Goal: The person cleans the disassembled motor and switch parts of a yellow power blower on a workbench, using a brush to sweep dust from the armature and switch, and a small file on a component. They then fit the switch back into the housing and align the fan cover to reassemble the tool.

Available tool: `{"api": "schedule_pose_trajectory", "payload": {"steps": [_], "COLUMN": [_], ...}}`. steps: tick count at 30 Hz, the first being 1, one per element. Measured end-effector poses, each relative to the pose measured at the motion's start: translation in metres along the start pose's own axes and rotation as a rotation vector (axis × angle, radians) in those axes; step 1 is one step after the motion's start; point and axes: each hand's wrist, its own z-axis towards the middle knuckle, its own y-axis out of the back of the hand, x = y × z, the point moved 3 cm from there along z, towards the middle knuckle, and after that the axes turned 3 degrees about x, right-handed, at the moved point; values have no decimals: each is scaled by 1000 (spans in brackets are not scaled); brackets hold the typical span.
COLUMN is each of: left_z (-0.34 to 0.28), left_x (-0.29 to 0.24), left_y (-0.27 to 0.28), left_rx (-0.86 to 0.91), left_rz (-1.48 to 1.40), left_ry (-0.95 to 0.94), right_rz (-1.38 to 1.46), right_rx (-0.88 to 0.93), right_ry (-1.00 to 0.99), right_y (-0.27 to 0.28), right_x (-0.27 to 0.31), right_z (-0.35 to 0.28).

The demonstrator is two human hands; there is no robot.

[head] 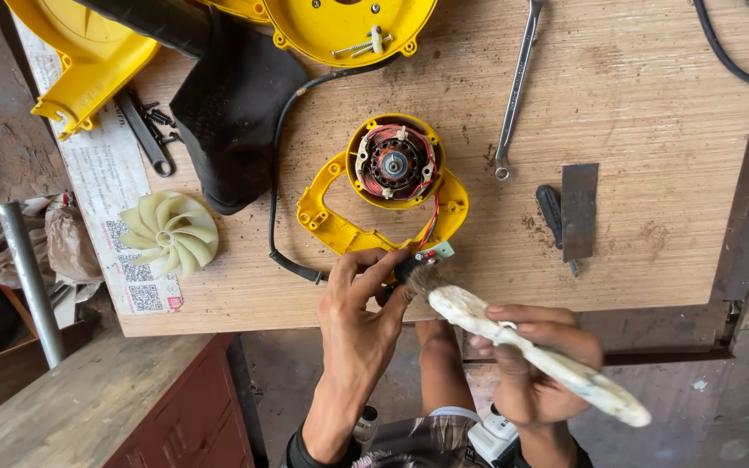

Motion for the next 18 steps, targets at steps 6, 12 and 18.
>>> {"api": "schedule_pose_trajectory", "payload": {"steps": [6, 12, 18], "left_z": [-2, -3, -9], "left_x": [-3, -6, 5], "left_y": [-1, -4, -6], "left_rx": [-32, -78, -54], "left_rz": [40, 76, 30], "left_ry": [-68, -207, -218], "right_rz": [-390, -518, -325], "right_rx": [112, 39, -83], "right_ry": [151, 268, 161], "right_y": [-4, 11, -1], "right_x": [2, 3, 19], "right_z": [15, 15, 33]}}
